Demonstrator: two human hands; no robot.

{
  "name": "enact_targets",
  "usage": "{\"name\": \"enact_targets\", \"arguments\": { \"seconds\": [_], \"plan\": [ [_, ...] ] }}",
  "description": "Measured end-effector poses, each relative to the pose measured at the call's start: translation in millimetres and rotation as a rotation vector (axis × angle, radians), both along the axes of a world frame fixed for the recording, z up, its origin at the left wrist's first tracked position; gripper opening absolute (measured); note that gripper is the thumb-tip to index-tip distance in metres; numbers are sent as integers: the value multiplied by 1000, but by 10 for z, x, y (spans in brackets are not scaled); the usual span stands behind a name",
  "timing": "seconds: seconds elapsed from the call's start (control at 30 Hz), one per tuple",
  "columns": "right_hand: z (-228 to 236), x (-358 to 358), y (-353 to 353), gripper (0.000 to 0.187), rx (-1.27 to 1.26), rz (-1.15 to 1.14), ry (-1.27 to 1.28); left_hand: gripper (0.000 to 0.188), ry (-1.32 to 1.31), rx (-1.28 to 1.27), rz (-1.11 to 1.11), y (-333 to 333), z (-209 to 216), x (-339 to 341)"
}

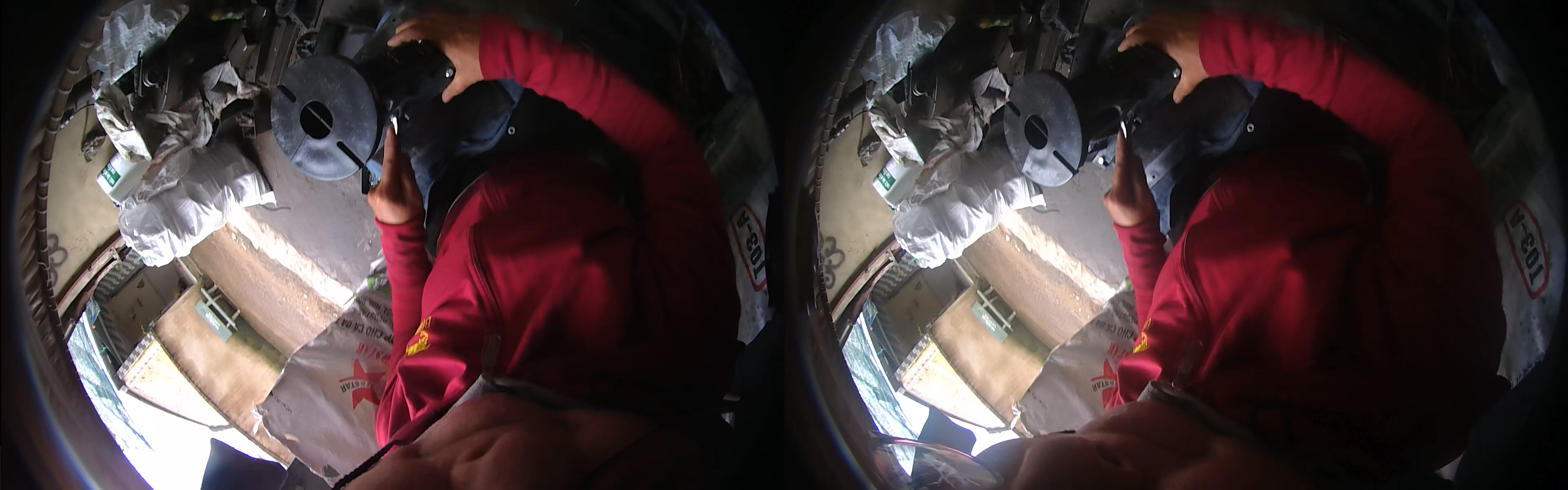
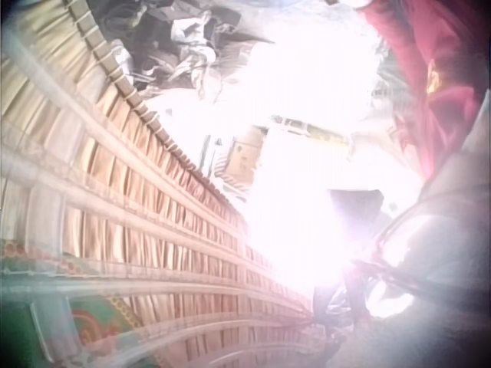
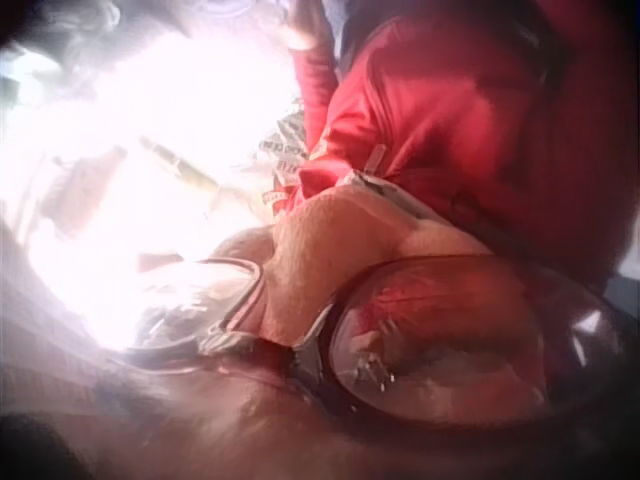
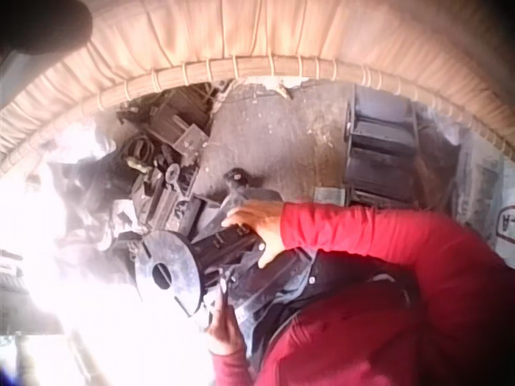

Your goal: The person uses a wrench to tighten bolts on a large metal component, likely part of a motor or machinery. They repeatedly adjust the component's position and work on different bolt locations to secure it.

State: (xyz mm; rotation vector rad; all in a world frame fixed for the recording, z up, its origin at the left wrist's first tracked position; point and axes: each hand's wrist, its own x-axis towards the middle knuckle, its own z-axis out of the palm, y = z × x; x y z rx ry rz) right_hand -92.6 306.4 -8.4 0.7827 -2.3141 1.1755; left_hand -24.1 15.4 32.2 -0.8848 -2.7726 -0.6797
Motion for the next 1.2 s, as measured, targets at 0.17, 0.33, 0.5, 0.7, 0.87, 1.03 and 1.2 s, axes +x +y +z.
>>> {"name": "enact_targets", "arguments": {
  "seconds": [0.17,0.33,0.5,0.7,0.87,1.03,1.2],
  "plan": [
    [5,58,-6,98,-9,39,-29,33,39,189,-42,-107,7,47],
    [32,73,-45,98,15,17,-31,18,-310,123,40,-193,175,238],
    [61,75,-30,99,49,6,-65,24,-1058,753,-14,-378,344,316],
    [28,45,-20,100,61,18,-39,30,-836,875,-12,-319,129,392],
    [-5,46,-48,101,66,5,-38,41,-284,422,208,-35,84,366],
    [19,75,-31,102,47,3,-78,49,26,136,100,58,103,184],
    [24,57,-47,101,44,4,-43,55,36,181,32,127,-42,65]
  ]
}}
